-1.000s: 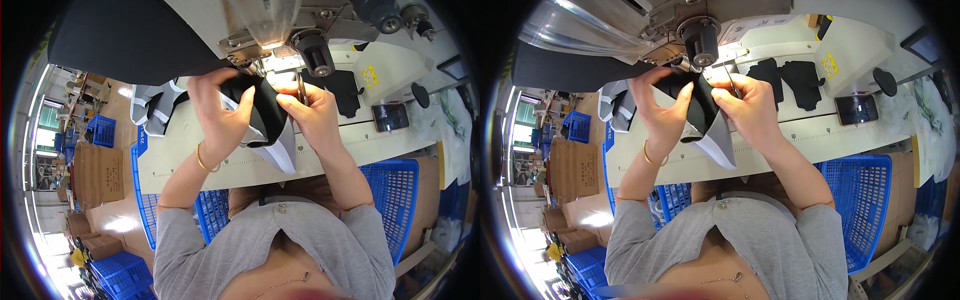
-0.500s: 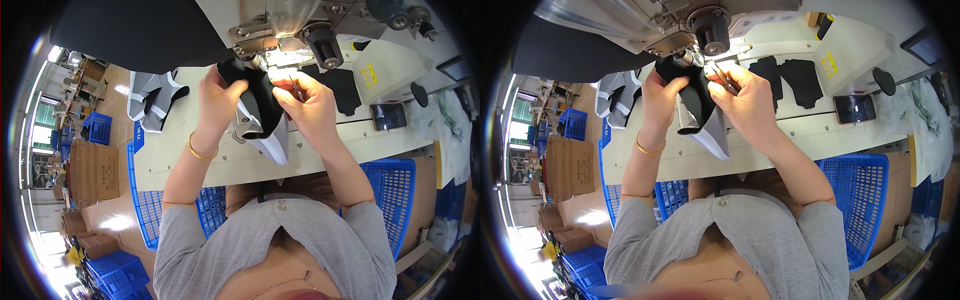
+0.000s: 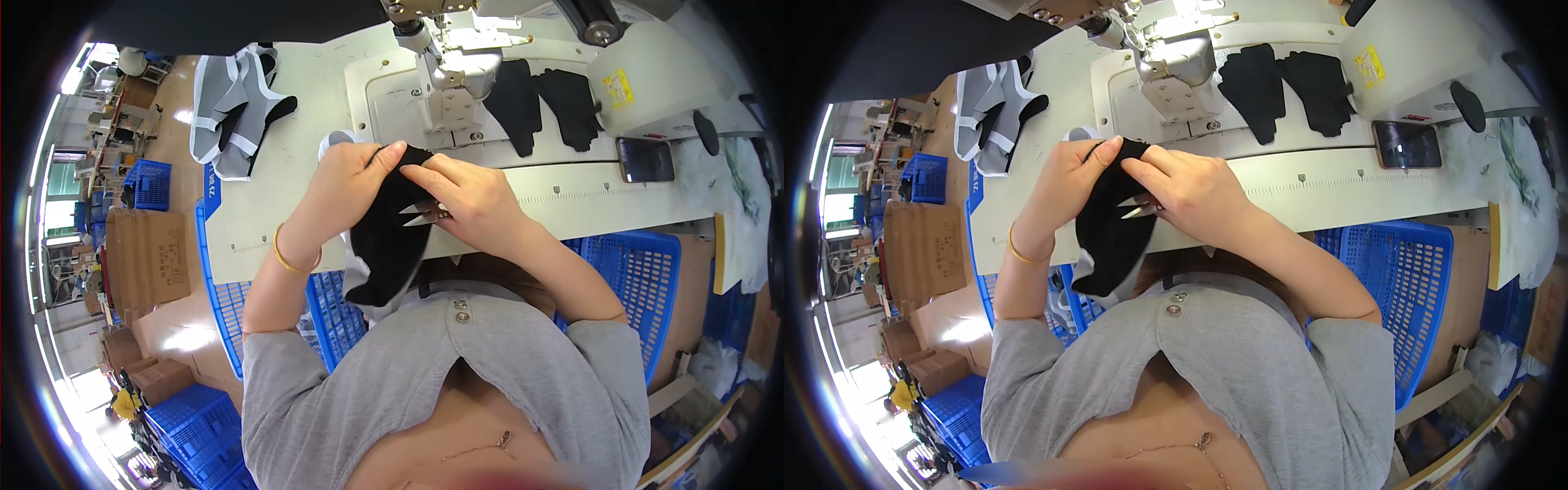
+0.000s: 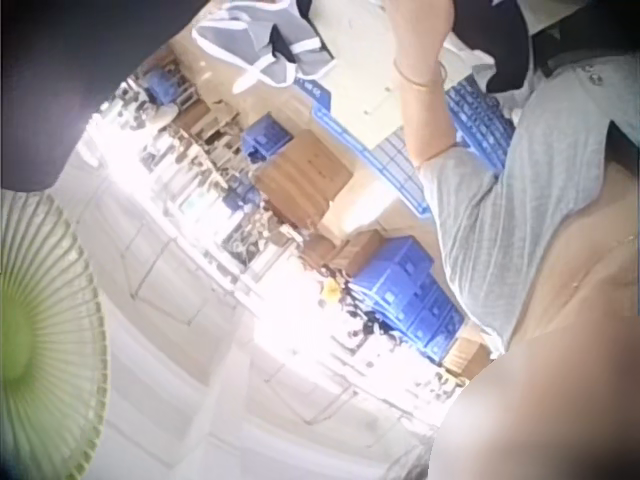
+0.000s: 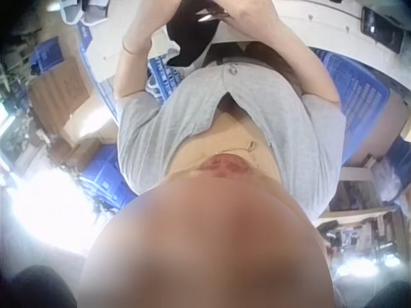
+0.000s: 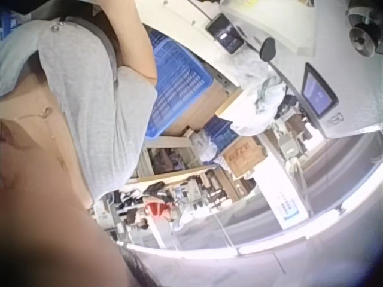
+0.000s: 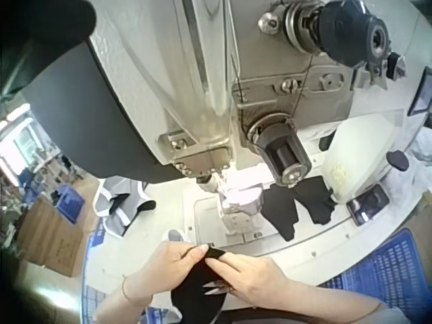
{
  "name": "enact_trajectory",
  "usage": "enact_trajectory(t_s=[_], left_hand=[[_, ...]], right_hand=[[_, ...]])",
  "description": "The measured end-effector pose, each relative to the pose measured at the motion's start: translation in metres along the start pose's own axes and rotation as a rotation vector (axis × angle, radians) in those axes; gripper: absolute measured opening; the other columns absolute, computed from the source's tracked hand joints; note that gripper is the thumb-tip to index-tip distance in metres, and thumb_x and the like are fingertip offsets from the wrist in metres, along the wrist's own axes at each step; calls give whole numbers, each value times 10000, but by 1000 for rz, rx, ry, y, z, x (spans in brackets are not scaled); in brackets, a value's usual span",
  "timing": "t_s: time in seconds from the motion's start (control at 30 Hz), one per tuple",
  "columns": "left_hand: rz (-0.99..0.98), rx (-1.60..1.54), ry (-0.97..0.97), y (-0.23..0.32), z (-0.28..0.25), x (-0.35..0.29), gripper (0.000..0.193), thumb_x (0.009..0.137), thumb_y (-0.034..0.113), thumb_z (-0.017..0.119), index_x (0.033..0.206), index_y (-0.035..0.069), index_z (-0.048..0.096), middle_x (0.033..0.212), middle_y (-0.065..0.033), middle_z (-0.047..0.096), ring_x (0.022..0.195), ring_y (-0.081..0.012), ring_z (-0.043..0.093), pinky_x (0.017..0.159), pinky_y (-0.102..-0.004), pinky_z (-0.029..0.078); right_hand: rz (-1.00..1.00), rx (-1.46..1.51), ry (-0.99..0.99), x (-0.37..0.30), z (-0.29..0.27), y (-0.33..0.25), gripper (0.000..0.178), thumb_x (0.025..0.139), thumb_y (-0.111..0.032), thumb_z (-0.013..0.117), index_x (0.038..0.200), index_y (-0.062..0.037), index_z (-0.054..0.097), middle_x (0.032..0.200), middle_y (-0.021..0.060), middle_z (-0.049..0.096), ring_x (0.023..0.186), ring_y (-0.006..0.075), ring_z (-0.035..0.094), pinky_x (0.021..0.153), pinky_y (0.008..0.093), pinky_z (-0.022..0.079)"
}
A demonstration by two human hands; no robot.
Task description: The recorder is using an industrial sewing machine to stitch together components of a sneaker upper.
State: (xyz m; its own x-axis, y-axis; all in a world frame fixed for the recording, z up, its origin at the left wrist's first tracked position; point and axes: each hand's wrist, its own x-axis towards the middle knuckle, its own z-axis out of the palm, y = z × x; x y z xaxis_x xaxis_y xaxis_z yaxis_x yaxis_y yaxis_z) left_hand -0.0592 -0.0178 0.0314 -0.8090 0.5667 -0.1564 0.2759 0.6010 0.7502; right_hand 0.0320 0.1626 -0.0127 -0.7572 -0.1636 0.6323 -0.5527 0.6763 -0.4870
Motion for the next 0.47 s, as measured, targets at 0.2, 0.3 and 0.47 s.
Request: enact_trajectory(t_s=[0.2,0.3,0.47], left_hand=[[-8,-83,-68,-16,9,14,543,974,380,570,686,-79,545,523,-40,369,530,-105,347,484,-329,332],[5,-105,-96,-20,15,13,541,975,376,571,663,-63,517,532,-19,341,537,-99,328,486,-323,320],[-26,-81,-58,-21,19,12,543,979,386,565,656,-47,517,543,-5,335,538,-99,325,490,-314,324]], right_hand=[[169,593,-290,-31,-32,39,223,650,100,646,848,-2,627,861,57,584,738,199,615,647,287,506],[204,591,-302,-40,-43,48,242,636,165,605,827,16,625,894,46,609,781,158,617,677,268,507],[283,648,-389,-49,-58,58,239,630,124,578,814,-8,655,950,68,655,848,199,639,814,298,518]])
